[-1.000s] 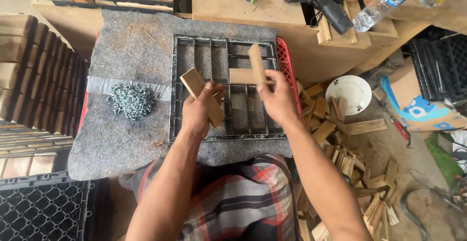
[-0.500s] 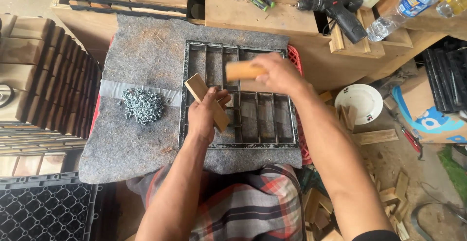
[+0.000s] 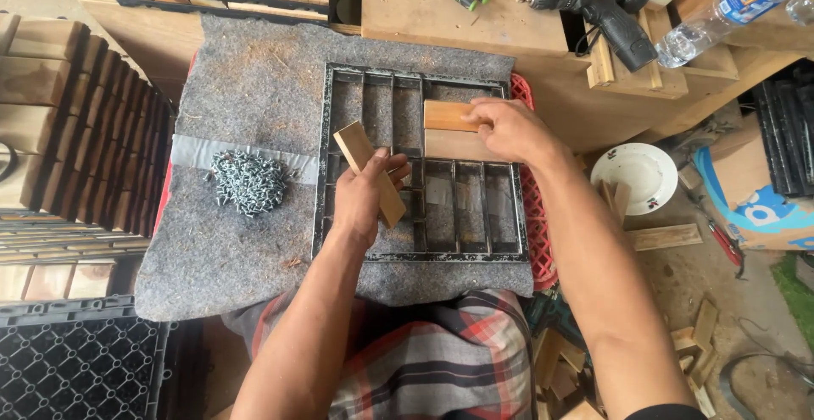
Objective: Assembling small wood panels into a metal grid frame to create a decorative pattern, using a power drill for fastening.
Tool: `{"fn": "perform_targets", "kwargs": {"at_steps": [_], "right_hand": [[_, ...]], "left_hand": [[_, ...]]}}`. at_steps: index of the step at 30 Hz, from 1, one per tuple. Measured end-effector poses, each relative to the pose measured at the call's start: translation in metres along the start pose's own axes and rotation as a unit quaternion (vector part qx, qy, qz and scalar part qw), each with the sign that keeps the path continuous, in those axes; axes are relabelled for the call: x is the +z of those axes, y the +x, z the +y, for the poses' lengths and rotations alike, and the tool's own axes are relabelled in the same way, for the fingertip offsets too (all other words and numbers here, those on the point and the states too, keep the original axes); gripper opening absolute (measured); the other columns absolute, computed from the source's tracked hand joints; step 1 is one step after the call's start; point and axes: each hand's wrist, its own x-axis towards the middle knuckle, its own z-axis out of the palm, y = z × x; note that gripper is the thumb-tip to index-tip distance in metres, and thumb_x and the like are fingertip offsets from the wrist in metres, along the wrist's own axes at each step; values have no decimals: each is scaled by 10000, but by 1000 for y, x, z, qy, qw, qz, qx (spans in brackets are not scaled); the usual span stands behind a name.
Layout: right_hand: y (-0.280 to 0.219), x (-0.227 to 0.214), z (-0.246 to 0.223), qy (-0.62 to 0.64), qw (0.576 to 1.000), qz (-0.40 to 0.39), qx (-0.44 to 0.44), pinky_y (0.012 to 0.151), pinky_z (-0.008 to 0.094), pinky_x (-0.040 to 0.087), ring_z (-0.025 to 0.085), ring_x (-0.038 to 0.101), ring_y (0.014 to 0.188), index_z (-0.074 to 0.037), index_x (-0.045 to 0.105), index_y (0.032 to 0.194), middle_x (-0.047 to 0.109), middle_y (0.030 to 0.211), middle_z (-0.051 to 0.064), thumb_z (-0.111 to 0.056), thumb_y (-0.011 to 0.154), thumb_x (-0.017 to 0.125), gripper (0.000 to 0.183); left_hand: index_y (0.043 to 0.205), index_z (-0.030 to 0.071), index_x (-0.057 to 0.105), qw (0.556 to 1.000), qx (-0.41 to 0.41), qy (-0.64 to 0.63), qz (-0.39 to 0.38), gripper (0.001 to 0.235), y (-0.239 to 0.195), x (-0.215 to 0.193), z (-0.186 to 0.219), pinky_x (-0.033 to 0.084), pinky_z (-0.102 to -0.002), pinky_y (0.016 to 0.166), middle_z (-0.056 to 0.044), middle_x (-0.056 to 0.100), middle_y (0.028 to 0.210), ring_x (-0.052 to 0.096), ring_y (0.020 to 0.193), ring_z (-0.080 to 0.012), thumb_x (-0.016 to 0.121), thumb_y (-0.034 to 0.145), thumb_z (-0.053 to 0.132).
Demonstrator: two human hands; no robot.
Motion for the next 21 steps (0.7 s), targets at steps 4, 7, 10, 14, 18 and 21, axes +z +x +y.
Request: {"fn": "perform_targets", "kwargs": {"at_steps": [4,7,10,14,18,21], "right_hand": [[-8,-16,-41,-67,997,-44,21,1078,502,501,347,620,1264,-247,707,1268,680,1344,100,-219,897,647,377],[-35,-22,-98,-106,985,-111,75,1204,642,259,407,296,1502,-265,277,1636,391,1603,194,-536,960,550,778],[-33,13,-81,-143,981,-109,67,1240,646,72,415,50,1574,-205,113,1666,87,1722,167,-768,982,199,891],[-42,23,-79,-83,993,-71,51,1261,596,-19,374,-20,1580,-169,113,1664,24,1732,123,-735,1013,169,864],[-91,21,-102,177,984,-21,3,1075,528,487,372,609,1272,-122,707,1314,695,1309,152,-437,1018,572,453],[-99,44,-93,428,902,55,-21,967,493,580,348,674,1186,-60,601,1419,640,1313,303,-253,917,780,567]], "left_hand": [[1344,-125,541,1000,1,-9,4,603,2,1,-1,555,-527,978,-282,730,1147,729,1074,-412,713,931,280],[1341,-114,541,1000,-4,2,-10,596,6,-1,-4,554,-515,991,-279,726,1166,726,1094,-406,706,936,291],[1341,-88,550,1000,-14,21,-7,591,-2,-1,-4,555,-497,1003,-264,728,1183,727,1104,-394,700,946,325],[1394,-110,502,998,-18,-46,-31,670,1,6,-1,503,-515,1044,-283,687,1254,675,1179,-408,643,960,381],[1523,-38,422,984,-22,-146,-100,700,6,3,-10,368,-525,1164,-242,549,1488,504,1397,-409,574,986,385],[1557,-4,393,968,4,-156,-199,690,-1,11,-4,307,-507,1227,-225,464,1565,419,1467,-388,521,1020,410]]}}
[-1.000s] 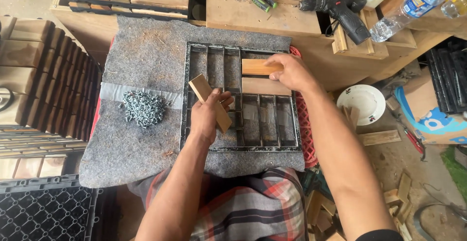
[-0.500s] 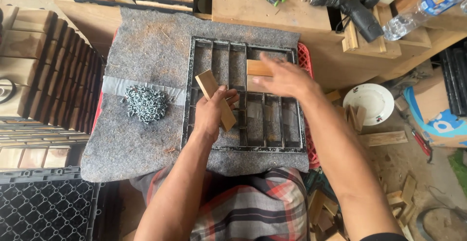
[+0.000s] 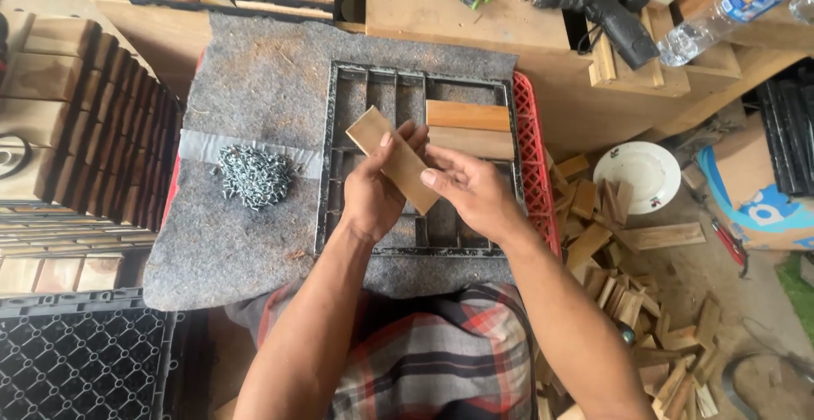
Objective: Assembling small wood panels into a metal grid frame to create a decorative pattern, using a power drill for fastening.
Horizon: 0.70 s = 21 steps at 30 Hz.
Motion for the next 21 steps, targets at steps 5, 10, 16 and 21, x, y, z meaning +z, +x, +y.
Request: {"fn": "perform_targets", "kwargs": {"at_steps": [5,10,16,21], "right_hand": [[12,-10,39,183,981,-34,47,816,418,651,239,725,994,14,656,1315,728,1168,173,-41,907,738,420],[0,-20,21,261,961,-59,75,486,301,637,227,741,641,42,616,1345,755,983,192,-97,945,675,427],[-10,-24,26,260,956,-124,50,836,448,643,320,744,945,-45,629,1375,722,1191,183,-138,942,692,447],[9,-42,11,304,946,-74,88,725,469,639,407,770,853,-63,725,1206,754,1049,285,-189,922,677,315]], "left_hand": [[1576,-3,339,999,22,25,-26,657,-5,-3,-4,280,-563,1227,-201,444,1582,382,1481,-387,526,1029,309],[1622,25,106,999,12,-44,-16,885,-9,0,5,359,-574,1194,-253,325,1615,401,1459,-428,609,956,321],[1432,17,465,973,103,203,46,750,-9,1,-2,602,-513,939,-196,692,1165,712,1111,-365,859,831,232],[1413,12,510,904,126,386,134,675,-20,21,14,561,-575,982,-244,695,1240,689,1172,-415,690,953,472]]}}
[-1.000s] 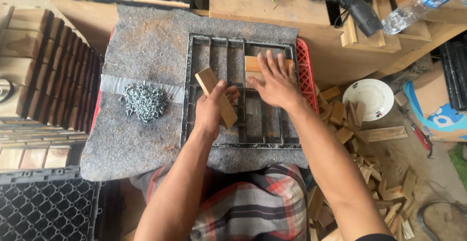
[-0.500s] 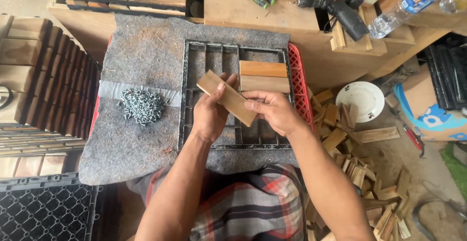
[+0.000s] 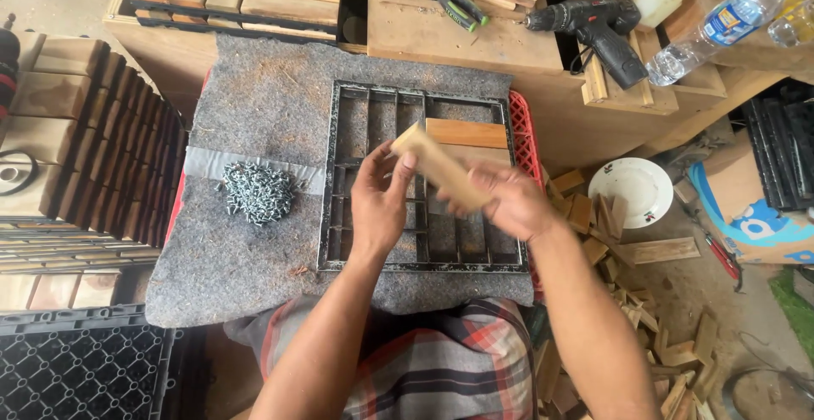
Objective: Assembling small wood panels into a metal grid frame to create a decorative pattern, using a power drill for fastening.
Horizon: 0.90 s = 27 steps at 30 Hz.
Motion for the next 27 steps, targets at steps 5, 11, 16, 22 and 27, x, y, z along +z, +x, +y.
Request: {"fn": "perform_targets", "kwargs": {"at_steps": [5,11,16,22,27], "right_hand": [[69,-80,-32,-475,856,118,-165,1129,465,411,350,558,1308,-251,660,1387,631,1355,109,-237,977,706,413],[133,-122,-16,-614,767,67,-173,1182,462,362,371,503,1361,-295,743,1281,598,1387,122,-147,929,710,383],[124,-85,-15,-624,776,64,-73,1242,454,272,313,349,1493,-336,695,1329,478,1583,52,-194,996,573,382],[97,-52,15,-715,697,37,-41,1258,558,36,342,68,1569,-131,281,1642,118,1709,146,-763,986,404,919],[59,1,50,-721,673,81,-145,1258,599,88,486,164,1537,75,289,1581,219,1648,323,-565,1079,388,820]], "left_hand": [[1559,52,364,914,51,382,-126,838,-5,11,-23,146,-602,1208,-240,318,1593,199,1501,-441,733,917,443],[1621,79,261,772,28,594,-224,1047,-13,19,-15,-122,-617,1215,-250,-8,1715,-110,1562,-455,754,841,575],[1628,90,233,761,24,607,-229,1050,-11,22,-21,-153,-619,1203,-249,-43,1713,-141,1559,-445,716,845,596],[1621,90,273,749,54,628,-206,1062,-11,26,-37,-118,-638,1205,-252,16,1711,-96,1561,-452,721,819,622],[1625,119,237,736,73,648,-180,1132,-8,28,-51,-74,-677,1216,-219,30,1715,-75,1566,-452,685,750,679]]}}
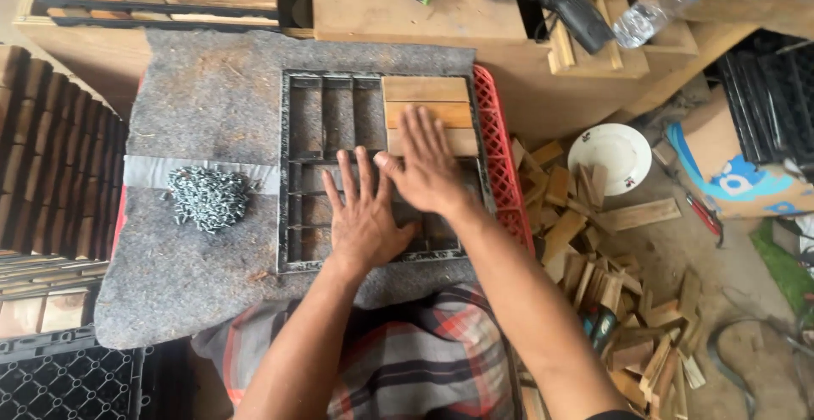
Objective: Assembling small wood panels into a metal grid frame to create a decorative pattern, using a power drill for fastening.
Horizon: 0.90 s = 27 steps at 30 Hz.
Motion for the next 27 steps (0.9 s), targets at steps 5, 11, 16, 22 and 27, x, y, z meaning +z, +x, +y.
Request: {"fn": "perform_targets", "kwargs": {"at_steps": [5,11,16,22,27], "right_hand": [[-90,-35,7,222,974,3,-41,1223,533,280,385,366,1459,-37,508,1477,456,1527,232,-372,1027,571,564],[-286,-44,136,363,888,170,225,1099,370,482,211,620,1257,-109,630,1388,694,1307,119,-209,976,686,427],[-441,-38,181,217,776,64,589,897,271,482,134,713,1106,-243,712,981,766,1106,-62,-213,1016,553,166],[-515,46,153,227,627,-102,738,862,401,514,288,714,1016,-67,714,1161,770,1085,129,-472,929,679,469],[-553,165,166,163,698,188,672,930,521,560,440,676,1108,-76,661,1150,682,1088,197,-295,838,843,422]], "left_hand": [[1623,107,309,997,46,17,53,1160,-1,20,-13,12,-687,1215,-210,114,1720,22,1573,-444,713,714,704],[1538,-15,453,963,178,-140,144,842,-14,28,6,143,-797,1105,-290,351,1622,237,1504,-519,781,848,339],[1395,-108,600,917,291,-239,131,530,-41,5,107,420,-525,1119,-268,554,1486,501,1373,-416,744,969,172],[1330,-76,615,841,423,-333,-60,493,-62,9,243,478,-431,1097,-237,655,1343,632,1243,-343,753,912,145],[1355,16,588,822,448,-275,-218,490,-74,83,303,591,-391,1023,-185,667,1312,676,1205,-338,732,915,174]]}}
